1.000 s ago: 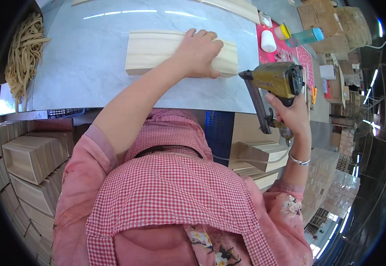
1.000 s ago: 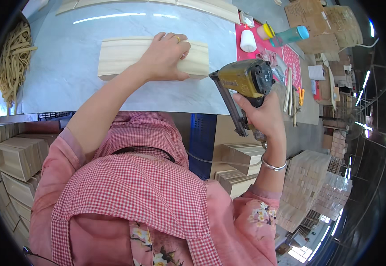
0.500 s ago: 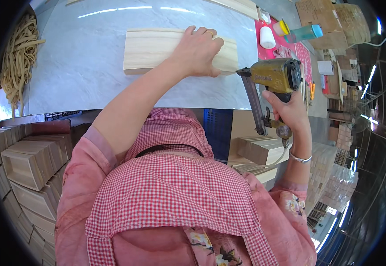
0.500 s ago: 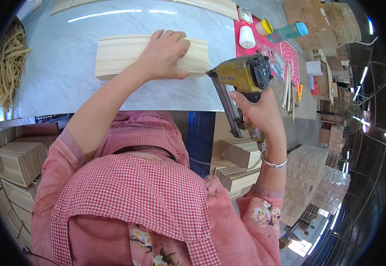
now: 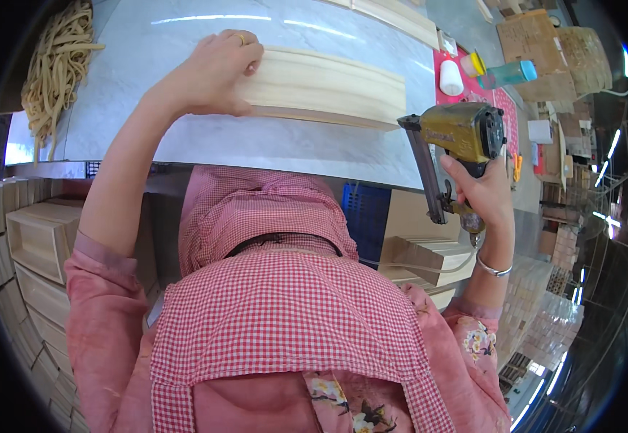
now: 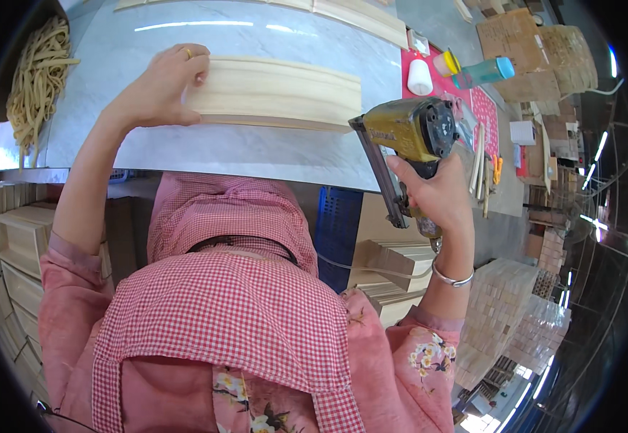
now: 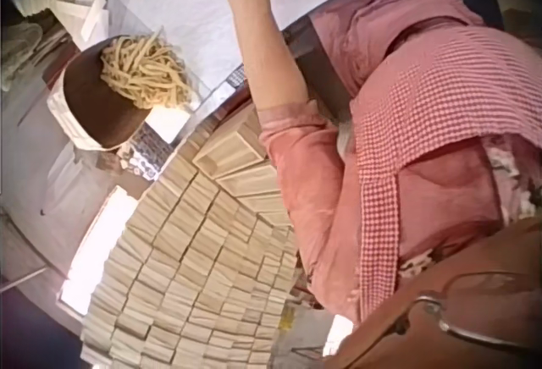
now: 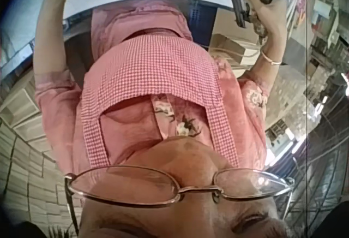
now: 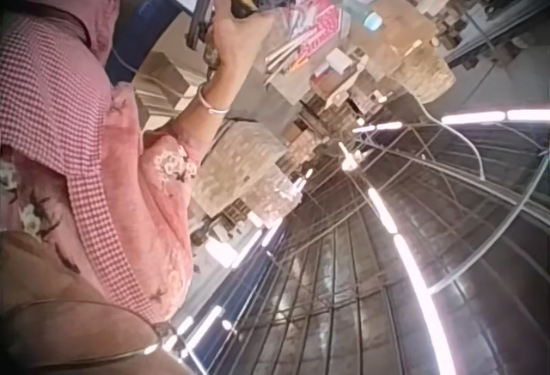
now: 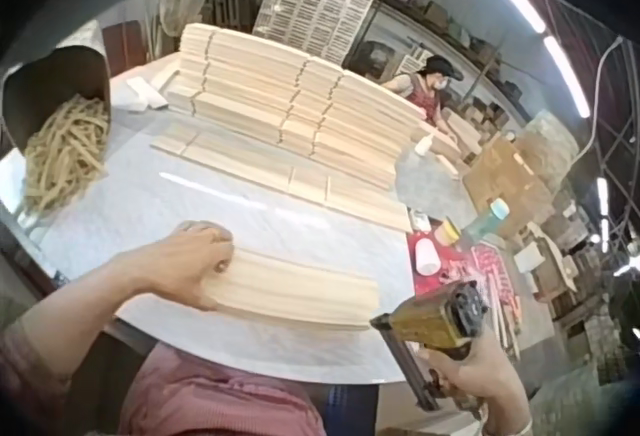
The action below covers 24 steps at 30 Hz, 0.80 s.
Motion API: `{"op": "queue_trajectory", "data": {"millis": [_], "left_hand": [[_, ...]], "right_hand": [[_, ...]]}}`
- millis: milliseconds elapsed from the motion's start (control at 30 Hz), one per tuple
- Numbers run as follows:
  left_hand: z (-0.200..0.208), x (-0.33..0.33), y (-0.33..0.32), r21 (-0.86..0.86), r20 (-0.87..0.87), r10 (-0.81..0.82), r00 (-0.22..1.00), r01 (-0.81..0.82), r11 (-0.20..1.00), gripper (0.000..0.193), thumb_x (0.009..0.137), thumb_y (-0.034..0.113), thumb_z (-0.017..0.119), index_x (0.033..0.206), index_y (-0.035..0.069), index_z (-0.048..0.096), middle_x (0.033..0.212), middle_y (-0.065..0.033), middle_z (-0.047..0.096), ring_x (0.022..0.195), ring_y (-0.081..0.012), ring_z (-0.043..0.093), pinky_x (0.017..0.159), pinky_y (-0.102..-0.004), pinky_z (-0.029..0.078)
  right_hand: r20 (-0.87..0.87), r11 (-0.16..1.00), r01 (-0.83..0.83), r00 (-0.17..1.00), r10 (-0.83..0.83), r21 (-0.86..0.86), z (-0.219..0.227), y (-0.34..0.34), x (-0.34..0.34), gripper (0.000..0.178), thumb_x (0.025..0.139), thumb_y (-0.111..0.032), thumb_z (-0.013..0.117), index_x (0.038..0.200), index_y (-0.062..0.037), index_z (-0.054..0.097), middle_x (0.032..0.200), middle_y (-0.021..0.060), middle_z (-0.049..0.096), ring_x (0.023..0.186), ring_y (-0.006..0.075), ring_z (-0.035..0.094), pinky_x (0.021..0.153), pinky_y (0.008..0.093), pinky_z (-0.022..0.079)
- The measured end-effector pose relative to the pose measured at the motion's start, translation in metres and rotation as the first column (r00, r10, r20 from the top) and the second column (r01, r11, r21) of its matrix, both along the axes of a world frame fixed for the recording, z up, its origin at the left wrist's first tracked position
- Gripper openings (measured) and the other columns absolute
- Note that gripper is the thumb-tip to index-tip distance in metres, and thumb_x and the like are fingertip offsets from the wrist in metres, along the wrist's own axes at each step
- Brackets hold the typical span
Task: Assembling wooden boxes by gluing panels together and securing them with a pneumatic nail gun.
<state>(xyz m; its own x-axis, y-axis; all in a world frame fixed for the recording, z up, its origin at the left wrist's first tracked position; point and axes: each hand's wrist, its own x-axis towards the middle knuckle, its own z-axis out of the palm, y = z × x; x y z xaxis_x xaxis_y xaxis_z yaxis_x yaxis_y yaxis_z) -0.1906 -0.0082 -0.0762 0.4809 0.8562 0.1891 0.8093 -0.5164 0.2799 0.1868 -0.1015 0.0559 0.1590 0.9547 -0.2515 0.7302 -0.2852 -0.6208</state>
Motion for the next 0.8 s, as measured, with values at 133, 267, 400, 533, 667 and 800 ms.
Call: {"op": "queue_trajectory", "data": {"millis": [133,267,400,533,667,800], "left_hand": [[0.001,0.014,-0.006,-0.017,0.115,-0.001,0.993,0.003,1.000,0.047,0.052,0.018,0.086,0.090,0.009,0.059,0.097,-0.0090,0.059,0.084,-0.0286,0.058,0.079,-0.0373,0.051],[0.007,0.046,-0.015,-0.163,0.056,0.074,0.996,-0.064,0.985,0.049,0.053,0.014,0.085,0.091,0.008,0.054,0.117,-0.0108,0.060,0.099,-0.0308,0.057,0.091,-0.0377,0.050],[0.000,0.054,-0.017,-0.114,0.091,0.104,0.990,-0.093,0.989,0.048,0.054,0.016,0.085,0.091,0.009,0.055,0.116,-0.0104,0.060,0.099,-0.0297,0.057,0.093,-0.0379,0.049],[-0.002,0.053,-0.016,-0.112,0.101,0.092,0.991,-0.080,0.990,0.048,0.055,0.019,0.085,0.092,0.010,0.056,0.117,-0.0100,0.060,0.098,-0.0289,0.056,0.095,-0.0384,0.047],[-0.006,0.053,-0.017,-0.065,0.136,0.089,0.987,-0.081,0.995,0.047,0.056,0.020,0.085,0.091,0.010,0.056,0.117,-0.0102,0.061,0.099,-0.0290,0.056,0.096,-0.0382,0.046],[-0.007,0.054,-0.018,-0.064,0.152,0.095,0.984,-0.086,0.994,0.046,0.057,0.020,0.084,0.092,0.010,0.056,0.118,-0.0103,0.060,0.100,-0.0295,0.055,0.098,-0.0385,0.046]], "right_hand": [[-0.016,0.999,-0.038,0.999,0.037,-0.016,-0.002,0.006,-0.012,0.025,0.086,-0.016,0.078,0.096,0.0049,0.068,0.059,0.0032,0.059,0.043,0.0093,0.048,0.040,0.0234,0.037],[-0.016,0.998,-0.050,0.999,0.049,-0.038,-0.006,0.009,-0.019,0.026,0.086,-0.017,0.079,0.097,0.0046,0.068,0.059,0.0037,0.060,0.043,0.0096,0.049,0.040,0.0235,0.038],[-0.004,0.998,-0.054,0.999,0.053,-0.038,-0.008,0.010,-0.022,0.026,0.086,-0.017,0.079,0.097,0.0044,0.068,0.060,0.0038,0.060,0.043,0.0099,0.049,0.040,0.0237,0.038],[-0.008,0.998,-0.043,0.999,0.042,-0.052,-0.009,0.011,-0.024,0.026,0.087,-0.017,0.078,0.096,0.0042,0.068,0.059,0.0040,0.060,0.043,0.0100,0.049,0.040,0.0239,0.038],[-0.069,0.997,-0.043,0.997,0.039,-0.059,-0.016,0.008,-0.018,0.026,0.087,-0.018,0.078,0.096,0.0042,0.068,0.059,0.0039,0.060,0.043,0.0097,0.049,0.040,0.0239,0.038],[-0.063,0.996,-0.019,0.998,0.014,-0.083,-0.015,0.008,-0.020,0.025,0.087,-0.018,0.078,0.096,0.0041,0.068,0.059,0.0037,0.060,0.043,0.0095,0.048,0.040,0.0237,0.038]]}}
